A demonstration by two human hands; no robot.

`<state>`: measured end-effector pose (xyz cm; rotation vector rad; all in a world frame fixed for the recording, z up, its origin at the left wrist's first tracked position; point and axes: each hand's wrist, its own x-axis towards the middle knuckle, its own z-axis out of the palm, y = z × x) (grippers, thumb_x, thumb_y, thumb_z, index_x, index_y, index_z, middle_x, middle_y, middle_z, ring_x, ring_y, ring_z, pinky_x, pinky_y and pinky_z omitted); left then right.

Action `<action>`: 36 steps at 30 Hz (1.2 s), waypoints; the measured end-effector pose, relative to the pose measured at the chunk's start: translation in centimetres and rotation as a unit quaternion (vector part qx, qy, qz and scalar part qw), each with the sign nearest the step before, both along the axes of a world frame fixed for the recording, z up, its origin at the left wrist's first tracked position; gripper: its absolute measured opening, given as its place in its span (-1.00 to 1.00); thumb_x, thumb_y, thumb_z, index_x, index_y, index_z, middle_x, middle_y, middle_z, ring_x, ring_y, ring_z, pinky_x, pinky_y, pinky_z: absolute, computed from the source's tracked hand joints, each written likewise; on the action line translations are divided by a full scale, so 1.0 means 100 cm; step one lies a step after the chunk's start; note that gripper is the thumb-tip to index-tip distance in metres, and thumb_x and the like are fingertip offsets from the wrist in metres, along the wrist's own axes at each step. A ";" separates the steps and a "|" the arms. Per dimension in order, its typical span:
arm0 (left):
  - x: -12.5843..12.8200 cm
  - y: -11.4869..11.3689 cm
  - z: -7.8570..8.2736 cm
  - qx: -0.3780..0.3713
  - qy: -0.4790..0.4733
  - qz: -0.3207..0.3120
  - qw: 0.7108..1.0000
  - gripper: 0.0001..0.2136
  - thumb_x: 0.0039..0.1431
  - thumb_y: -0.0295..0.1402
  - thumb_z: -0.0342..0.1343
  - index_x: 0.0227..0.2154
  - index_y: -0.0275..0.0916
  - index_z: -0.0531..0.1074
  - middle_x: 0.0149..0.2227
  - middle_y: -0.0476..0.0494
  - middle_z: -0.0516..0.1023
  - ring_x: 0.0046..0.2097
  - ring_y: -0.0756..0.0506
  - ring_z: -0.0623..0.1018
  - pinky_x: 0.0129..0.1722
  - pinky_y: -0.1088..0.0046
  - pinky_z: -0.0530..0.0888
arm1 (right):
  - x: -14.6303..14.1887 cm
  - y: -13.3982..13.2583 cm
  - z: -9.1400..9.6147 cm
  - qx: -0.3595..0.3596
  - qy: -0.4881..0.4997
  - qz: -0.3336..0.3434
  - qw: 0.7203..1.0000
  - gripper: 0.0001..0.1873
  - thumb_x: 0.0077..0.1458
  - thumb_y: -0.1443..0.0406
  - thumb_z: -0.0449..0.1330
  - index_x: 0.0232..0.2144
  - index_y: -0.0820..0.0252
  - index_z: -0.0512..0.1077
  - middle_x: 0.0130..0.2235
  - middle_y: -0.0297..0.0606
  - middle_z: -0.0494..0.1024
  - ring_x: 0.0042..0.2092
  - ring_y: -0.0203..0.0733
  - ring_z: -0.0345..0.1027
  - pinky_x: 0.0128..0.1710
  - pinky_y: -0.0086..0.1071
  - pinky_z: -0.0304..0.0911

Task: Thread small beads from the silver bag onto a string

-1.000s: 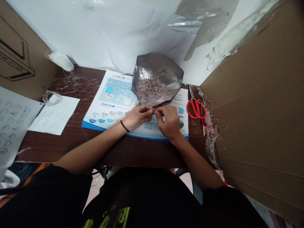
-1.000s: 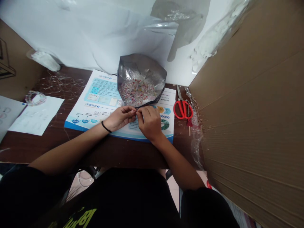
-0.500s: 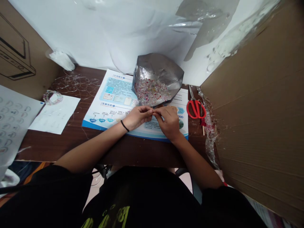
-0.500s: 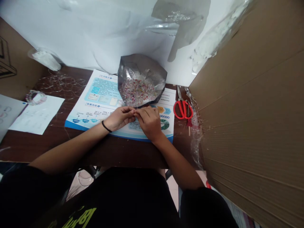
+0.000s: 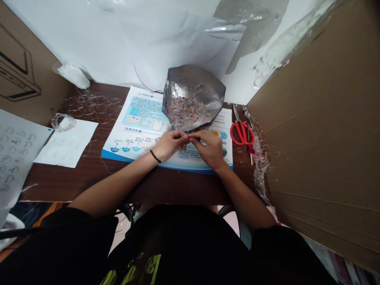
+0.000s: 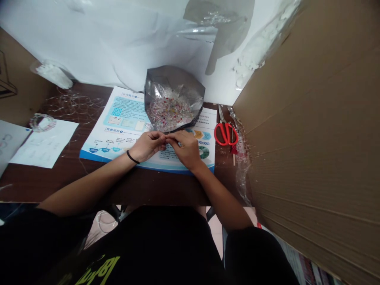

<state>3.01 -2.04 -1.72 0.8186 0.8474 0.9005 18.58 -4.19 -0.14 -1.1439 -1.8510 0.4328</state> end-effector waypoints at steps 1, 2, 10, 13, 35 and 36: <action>0.000 0.000 0.000 0.000 -0.001 -0.001 1.000 -0.71 -0.21 -0.25 0.33 -0.52 -0.35 0.42 -0.56 0.00 0.41 -0.55 0.12 0.37 -0.53 0.55 0.30 | 0.000 0.000 0.000 -0.008 0.002 -0.005 1.000 -0.88 0.09 0.29 0.16 -0.33 0.13 0.49 -0.35 -0.33 0.58 -0.28 -0.29 0.41 -0.21 -0.33 0.28; 0.000 0.000 0.000 -0.001 -0.003 0.000 1.000 -0.72 -0.20 -0.26 0.33 -0.51 -0.35 0.42 -0.55 0.00 0.42 -0.55 0.12 0.37 -0.52 0.55 0.30 | 0.000 0.000 0.000 -0.017 0.003 -0.010 1.000 -0.87 0.08 0.28 0.16 -0.29 0.12 0.48 -0.35 -0.34 0.58 -0.29 -0.29 0.42 -0.20 -0.33 0.28; 0.001 0.000 0.002 -0.009 -0.001 0.007 1.000 -0.76 -0.16 -0.28 0.31 -0.50 -0.34 0.42 -0.57 0.01 0.40 -0.56 0.12 0.36 -0.55 0.56 0.29 | 0.002 0.000 0.001 -0.002 -0.049 -0.017 0.999 -0.88 0.11 0.27 0.13 -0.35 0.14 0.47 -0.33 -0.32 0.56 -0.26 -0.29 0.41 -0.20 -0.34 0.28; 0.001 0.000 0.002 0.001 -0.003 -0.001 1.000 -0.75 -0.16 -0.28 0.31 -0.52 -0.34 0.40 -0.59 0.02 0.38 -0.58 0.13 0.35 -0.56 0.57 0.29 | 0.003 0.000 0.002 0.029 -0.076 -0.014 0.997 -0.86 0.12 0.27 0.12 -0.35 0.14 0.48 -0.35 -0.31 0.56 -0.26 -0.27 0.39 -0.20 -0.33 0.27; -0.004 -0.004 0.004 0.144 0.150 -0.050 0.977 -0.72 0.03 -0.17 0.15 -0.49 -0.32 0.36 -0.62 0.04 0.35 -0.59 0.12 0.37 -0.57 0.58 0.33 | 0.009 0.001 0.003 -0.022 -0.047 0.026 0.998 -0.91 0.05 0.29 0.18 -0.38 0.11 0.49 -0.35 -0.35 0.59 -0.30 -0.26 0.44 -0.25 -0.33 0.30; -0.004 -0.004 0.004 0.148 0.149 -0.049 0.977 -0.73 0.04 -0.17 0.15 -0.49 -0.32 0.36 -0.62 0.04 0.35 -0.60 0.12 0.37 -0.58 0.58 0.32 | 0.009 0.002 0.002 -0.020 -0.044 0.025 0.999 -0.91 0.05 0.29 0.18 -0.38 0.11 0.49 -0.36 -0.35 0.59 -0.30 -0.26 0.44 -0.24 -0.33 0.29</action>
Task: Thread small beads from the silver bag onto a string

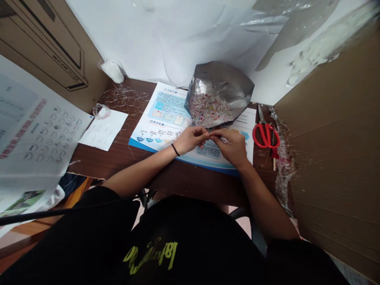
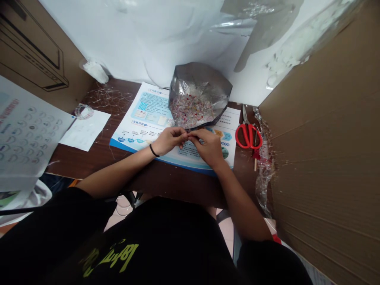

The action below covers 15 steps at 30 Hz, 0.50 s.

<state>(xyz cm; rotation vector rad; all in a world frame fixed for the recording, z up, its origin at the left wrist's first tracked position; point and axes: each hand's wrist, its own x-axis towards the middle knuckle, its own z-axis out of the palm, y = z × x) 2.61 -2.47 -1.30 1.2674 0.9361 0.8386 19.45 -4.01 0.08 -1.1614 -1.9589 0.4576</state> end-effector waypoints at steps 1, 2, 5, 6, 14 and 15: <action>0.000 -0.001 0.001 0.003 0.000 0.002 1.000 -0.74 0.05 -0.18 0.14 -0.48 -0.33 0.36 -0.61 0.04 0.34 -0.60 0.12 0.37 -0.59 0.59 0.32 | 0.000 0.000 -0.001 0.001 0.001 -0.001 1.000 -0.91 0.05 0.30 0.18 -0.38 0.11 0.50 -0.36 -0.35 0.59 -0.29 -0.26 0.45 -0.24 -0.33 0.29; 0.001 -0.001 0.001 0.006 0.002 0.003 1.000 -0.74 0.06 -0.19 0.13 -0.47 -0.33 0.36 -0.61 0.04 0.34 -0.60 0.12 0.37 -0.59 0.59 0.32 | 0.000 0.001 -0.002 0.003 0.001 -0.003 1.000 -0.91 0.05 0.30 0.18 -0.38 0.12 0.50 -0.35 -0.34 0.59 -0.29 -0.25 0.45 -0.24 -0.33 0.29; 0.002 -0.002 0.002 0.013 0.013 -0.002 1.000 -0.77 0.10 -0.22 0.09 -0.44 -0.32 0.34 -0.59 0.04 0.35 -0.58 0.13 0.37 -0.58 0.60 0.32 | 0.000 0.003 -0.005 0.008 -0.014 -0.010 1.000 -0.90 0.06 0.29 0.17 -0.37 0.13 0.49 -0.35 -0.33 0.59 -0.29 -0.24 0.44 -0.22 -0.32 0.27; 0.003 -0.002 0.002 0.015 0.015 -0.007 1.000 -0.78 0.11 -0.22 0.08 -0.44 -0.32 0.34 -0.59 0.03 0.35 -0.58 0.13 0.37 -0.58 0.60 0.33 | 0.000 0.003 -0.006 0.008 -0.021 -0.012 1.000 -0.90 0.06 0.29 0.16 -0.37 0.13 0.49 -0.35 -0.33 0.58 -0.29 -0.24 0.44 -0.22 -0.32 0.27; 0.005 0.000 -0.005 0.045 0.039 0.009 0.998 -0.83 0.14 -0.36 0.02 -0.52 -0.31 0.31 -0.65 0.04 0.34 -0.62 0.13 0.34 -0.59 0.60 0.28 | -0.001 0.003 -0.009 0.001 -0.030 0.001 1.000 -0.89 0.06 0.29 0.15 -0.37 0.15 0.48 -0.35 -0.30 0.58 -0.29 -0.24 0.43 -0.23 -0.32 0.26; 0.006 -0.001 -0.005 0.044 0.048 0.020 0.998 -0.84 0.13 -0.39 0.01 -0.54 -0.31 0.31 -0.66 0.05 0.33 -0.62 0.13 0.32 -0.59 0.60 0.26 | -0.001 0.002 -0.009 -0.001 -0.030 0.004 1.000 -0.89 0.06 0.29 0.15 -0.37 0.15 0.47 -0.35 -0.30 0.57 -0.30 -0.24 0.42 -0.24 -0.33 0.26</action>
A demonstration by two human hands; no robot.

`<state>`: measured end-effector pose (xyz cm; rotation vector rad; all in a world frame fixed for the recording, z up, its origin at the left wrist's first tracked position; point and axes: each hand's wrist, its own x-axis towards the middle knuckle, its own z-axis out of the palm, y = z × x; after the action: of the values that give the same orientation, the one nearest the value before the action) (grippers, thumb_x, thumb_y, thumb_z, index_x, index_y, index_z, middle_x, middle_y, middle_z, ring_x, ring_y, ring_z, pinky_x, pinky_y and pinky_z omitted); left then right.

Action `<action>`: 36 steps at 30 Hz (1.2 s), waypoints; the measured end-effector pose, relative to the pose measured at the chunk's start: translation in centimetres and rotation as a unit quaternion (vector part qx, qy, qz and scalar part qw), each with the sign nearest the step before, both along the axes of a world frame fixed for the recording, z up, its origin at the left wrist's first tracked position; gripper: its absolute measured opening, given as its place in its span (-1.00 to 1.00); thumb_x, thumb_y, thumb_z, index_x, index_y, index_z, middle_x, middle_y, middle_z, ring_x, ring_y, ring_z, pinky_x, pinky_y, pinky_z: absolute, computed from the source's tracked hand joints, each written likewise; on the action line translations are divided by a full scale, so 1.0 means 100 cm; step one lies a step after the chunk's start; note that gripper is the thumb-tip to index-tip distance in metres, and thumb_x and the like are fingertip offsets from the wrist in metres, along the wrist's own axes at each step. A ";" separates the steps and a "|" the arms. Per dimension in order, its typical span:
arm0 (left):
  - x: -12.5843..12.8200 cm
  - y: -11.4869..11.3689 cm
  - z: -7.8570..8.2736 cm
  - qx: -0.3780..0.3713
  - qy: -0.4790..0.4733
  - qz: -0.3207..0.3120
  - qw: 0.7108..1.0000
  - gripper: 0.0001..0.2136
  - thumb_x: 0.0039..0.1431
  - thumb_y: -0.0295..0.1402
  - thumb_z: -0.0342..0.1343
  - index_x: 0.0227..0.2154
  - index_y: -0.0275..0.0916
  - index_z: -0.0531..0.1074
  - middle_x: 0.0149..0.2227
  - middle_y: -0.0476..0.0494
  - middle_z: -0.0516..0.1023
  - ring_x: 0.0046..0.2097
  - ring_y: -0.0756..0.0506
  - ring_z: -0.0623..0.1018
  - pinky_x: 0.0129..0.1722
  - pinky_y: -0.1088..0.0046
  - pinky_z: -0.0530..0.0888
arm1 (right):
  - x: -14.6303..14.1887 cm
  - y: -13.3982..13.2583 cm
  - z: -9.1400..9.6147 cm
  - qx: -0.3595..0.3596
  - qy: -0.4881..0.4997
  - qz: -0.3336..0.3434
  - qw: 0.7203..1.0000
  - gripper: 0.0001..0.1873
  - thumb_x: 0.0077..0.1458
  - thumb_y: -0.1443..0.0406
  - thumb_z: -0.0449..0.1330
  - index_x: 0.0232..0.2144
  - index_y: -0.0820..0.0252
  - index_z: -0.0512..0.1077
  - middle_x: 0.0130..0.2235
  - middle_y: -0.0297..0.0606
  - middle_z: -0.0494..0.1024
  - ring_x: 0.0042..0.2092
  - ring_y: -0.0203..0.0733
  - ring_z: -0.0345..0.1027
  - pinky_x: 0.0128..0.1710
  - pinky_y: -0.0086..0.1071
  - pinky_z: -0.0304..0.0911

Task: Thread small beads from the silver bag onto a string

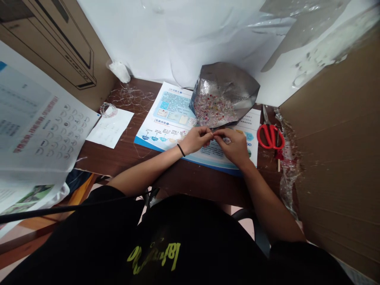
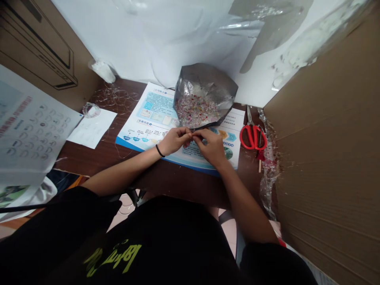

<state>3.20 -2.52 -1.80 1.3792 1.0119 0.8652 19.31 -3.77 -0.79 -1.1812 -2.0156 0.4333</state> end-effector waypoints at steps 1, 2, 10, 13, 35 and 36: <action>0.000 -0.001 0.000 -0.002 0.006 0.007 1.000 -0.84 0.12 -0.42 0.00 -0.55 -0.31 0.31 -0.67 0.05 0.32 -0.63 0.13 0.32 -0.59 0.60 0.26 | 0.000 0.000 0.000 -0.002 0.000 0.002 1.000 -0.90 0.05 0.30 0.15 -0.37 0.16 0.47 -0.36 -0.30 0.57 -0.31 -0.25 0.42 -0.25 -0.33 0.27; 0.000 -0.001 0.000 -0.005 0.010 0.011 1.000 -0.85 0.11 -0.44 -0.01 -0.55 -0.31 0.32 -0.68 0.05 0.32 -0.63 0.13 0.31 -0.60 0.59 0.26 | 0.000 0.000 0.000 -0.003 0.002 0.003 1.000 -0.90 0.05 0.30 0.15 -0.38 0.16 0.46 -0.37 -0.30 0.56 -0.32 -0.25 0.41 -0.26 -0.34 0.27; -0.003 0.001 0.018 0.254 0.153 -0.015 0.955 -0.94 0.05 -0.51 0.02 -0.50 -0.30 0.34 -0.37 -0.15 0.45 -0.35 0.00 0.44 -0.36 0.47 0.35 | 0.005 0.001 0.007 -0.018 0.010 -0.062 0.998 -0.90 0.03 0.31 0.13 -0.40 0.17 0.44 -0.42 -0.32 0.52 -0.42 -0.28 0.36 -0.33 -0.37 0.27; 0.002 0.011 0.035 0.377 0.307 -0.091 0.869 -0.88 0.09 -0.55 -0.05 -0.41 -0.33 0.39 -0.33 -0.24 0.43 -0.26 -0.09 0.42 -0.33 0.43 0.31 | 0.006 0.001 0.008 -0.022 0.012 -0.084 0.996 -0.90 0.02 0.32 0.11 -0.39 0.17 0.43 -0.41 -0.31 0.52 -0.41 -0.27 0.37 -0.34 -0.37 0.26; 0.009 0.033 0.085 0.471 0.586 -0.122 0.648 -0.66 0.26 -0.53 -0.37 -0.09 -0.39 0.29 -0.10 -0.34 0.37 -0.24 -0.12 0.48 -0.47 0.42 0.27 | 0.013 0.005 0.000 -0.065 -0.183 -0.126 0.973 -0.86 0.01 0.27 0.06 -0.39 0.15 0.41 -0.36 -0.25 0.51 -0.25 -0.11 0.30 -0.29 -0.29 0.00; 0.007 0.036 0.087 0.460 0.591 -0.113 0.653 -0.65 0.25 -0.55 -0.38 -0.08 -0.39 0.28 -0.10 -0.34 0.37 -0.24 -0.11 0.47 -0.45 0.41 0.28 | 0.013 0.004 0.000 -0.063 -0.197 -0.122 0.971 -0.86 0.02 0.27 0.06 -0.40 0.15 0.40 -0.35 -0.25 0.51 -0.22 -0.10 0.29 -0.29 -0.29 -0.02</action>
<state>3.91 1.06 6.94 3.0967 1.3031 0.0907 20.59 -3.32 -0.82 -1.6801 -2.1540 0.2170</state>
